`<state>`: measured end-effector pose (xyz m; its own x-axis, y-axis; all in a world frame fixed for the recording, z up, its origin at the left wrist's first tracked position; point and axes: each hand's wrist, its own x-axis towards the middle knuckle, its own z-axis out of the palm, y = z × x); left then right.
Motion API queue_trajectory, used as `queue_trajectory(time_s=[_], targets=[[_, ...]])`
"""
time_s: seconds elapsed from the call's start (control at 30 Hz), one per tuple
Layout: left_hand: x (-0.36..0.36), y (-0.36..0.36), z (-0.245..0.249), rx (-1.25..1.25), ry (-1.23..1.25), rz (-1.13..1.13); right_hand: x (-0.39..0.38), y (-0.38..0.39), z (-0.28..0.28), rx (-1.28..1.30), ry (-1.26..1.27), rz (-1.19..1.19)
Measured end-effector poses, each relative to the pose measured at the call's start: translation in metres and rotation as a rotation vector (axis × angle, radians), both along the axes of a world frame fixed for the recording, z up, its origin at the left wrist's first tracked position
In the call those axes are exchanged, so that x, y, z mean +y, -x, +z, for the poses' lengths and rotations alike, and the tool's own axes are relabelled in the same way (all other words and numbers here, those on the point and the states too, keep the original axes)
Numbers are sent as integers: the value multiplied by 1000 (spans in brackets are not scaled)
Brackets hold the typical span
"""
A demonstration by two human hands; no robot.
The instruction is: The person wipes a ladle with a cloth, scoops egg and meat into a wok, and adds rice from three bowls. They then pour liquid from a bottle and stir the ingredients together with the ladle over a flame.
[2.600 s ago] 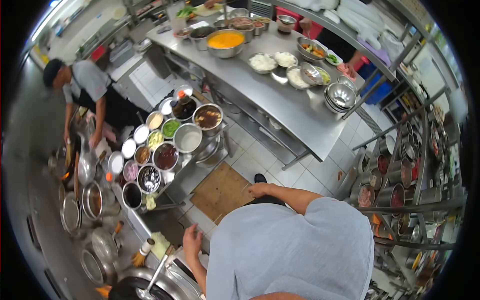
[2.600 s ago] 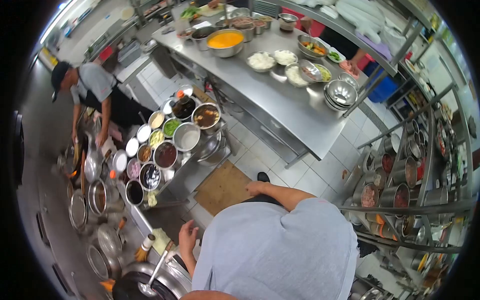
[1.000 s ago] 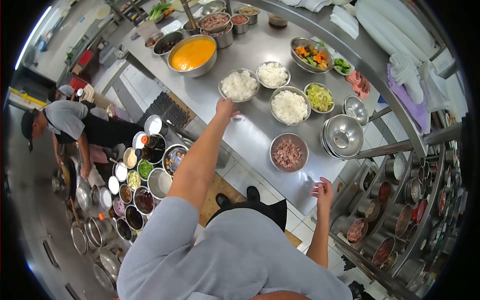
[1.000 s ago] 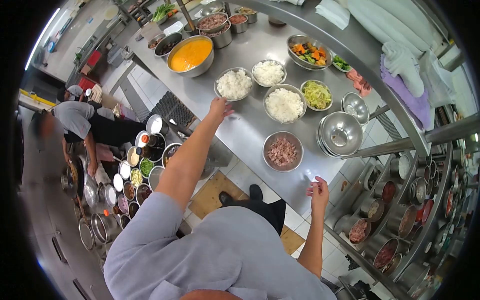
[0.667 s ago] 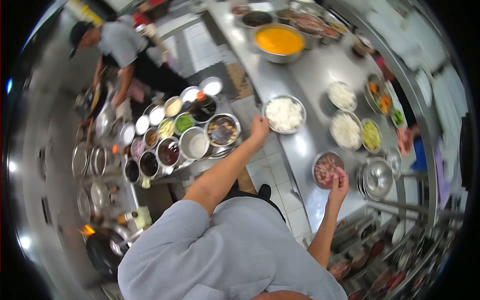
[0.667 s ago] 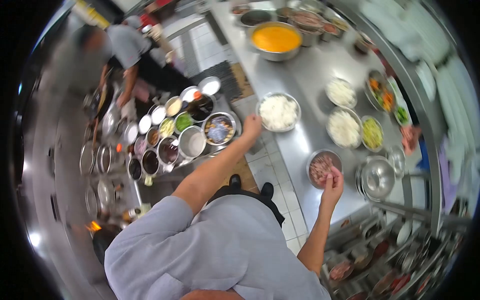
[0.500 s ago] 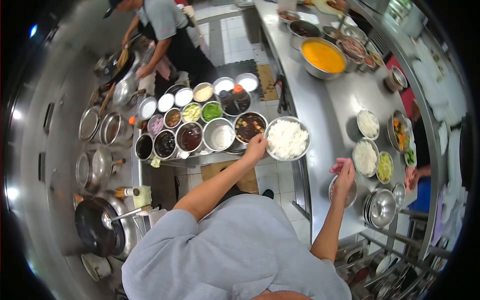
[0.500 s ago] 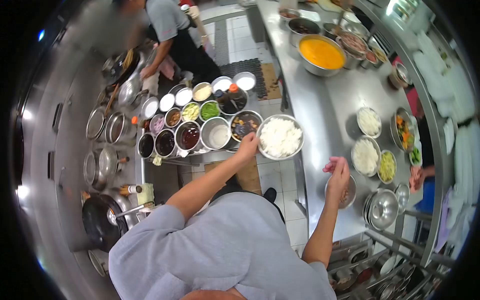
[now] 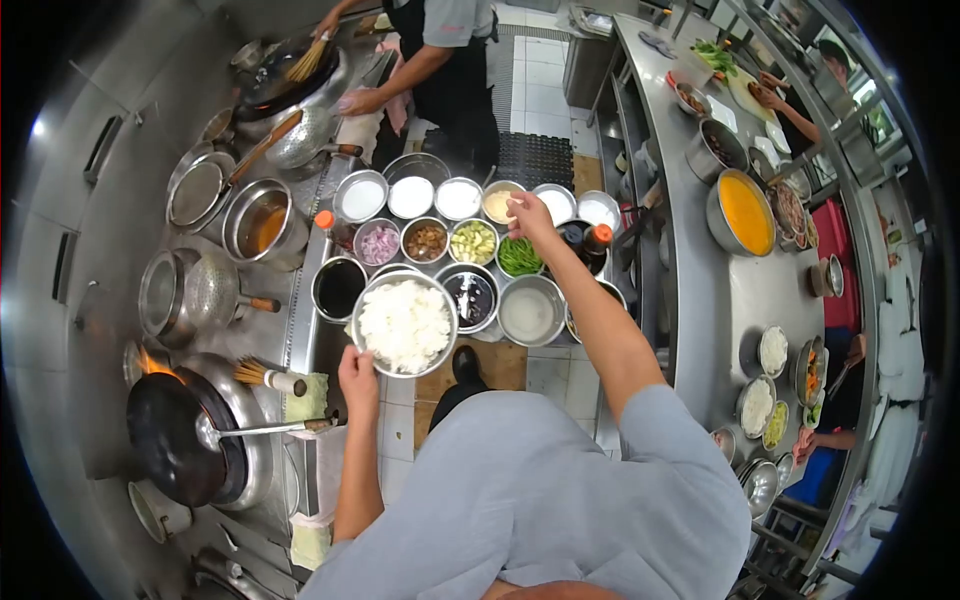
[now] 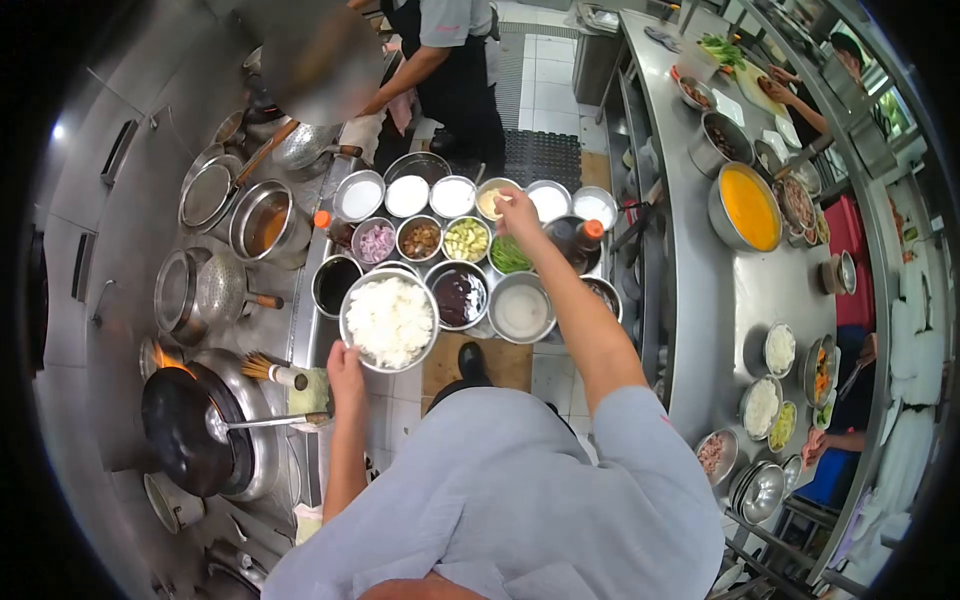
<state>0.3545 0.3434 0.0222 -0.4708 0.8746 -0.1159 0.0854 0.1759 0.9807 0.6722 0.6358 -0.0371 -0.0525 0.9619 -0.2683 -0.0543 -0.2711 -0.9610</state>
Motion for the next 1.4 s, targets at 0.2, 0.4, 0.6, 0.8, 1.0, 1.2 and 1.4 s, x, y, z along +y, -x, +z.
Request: queue_trajectory(time_s=[0.2, 0.4, 0.6, 0.8, 1.0, 1.2, 1.4], targets=[[17, 40, 1, -69, -2, 137, 88, 53, -25, -301, 27, 83], [37, 36, -17, -62, 55, 115, 103, 65, 7, -802, -400, 267], [56, -5, -30, -60, 99, 83, 93, 49, 25, -852, -796, 634], [68, -74, -35, -275, 44, 176, 102, 24, 23, -644, -656, 393], [76, -102, -25, -282, 60, 198, 77, 31, -22, -350, -260, 53], [100, -80, -28, -273, 54, 143, 44, 17, -32, -413, -340, -69], [139, -20, -60, -207, 77, 82, 28, 17, -41, -283, -249, -98]])
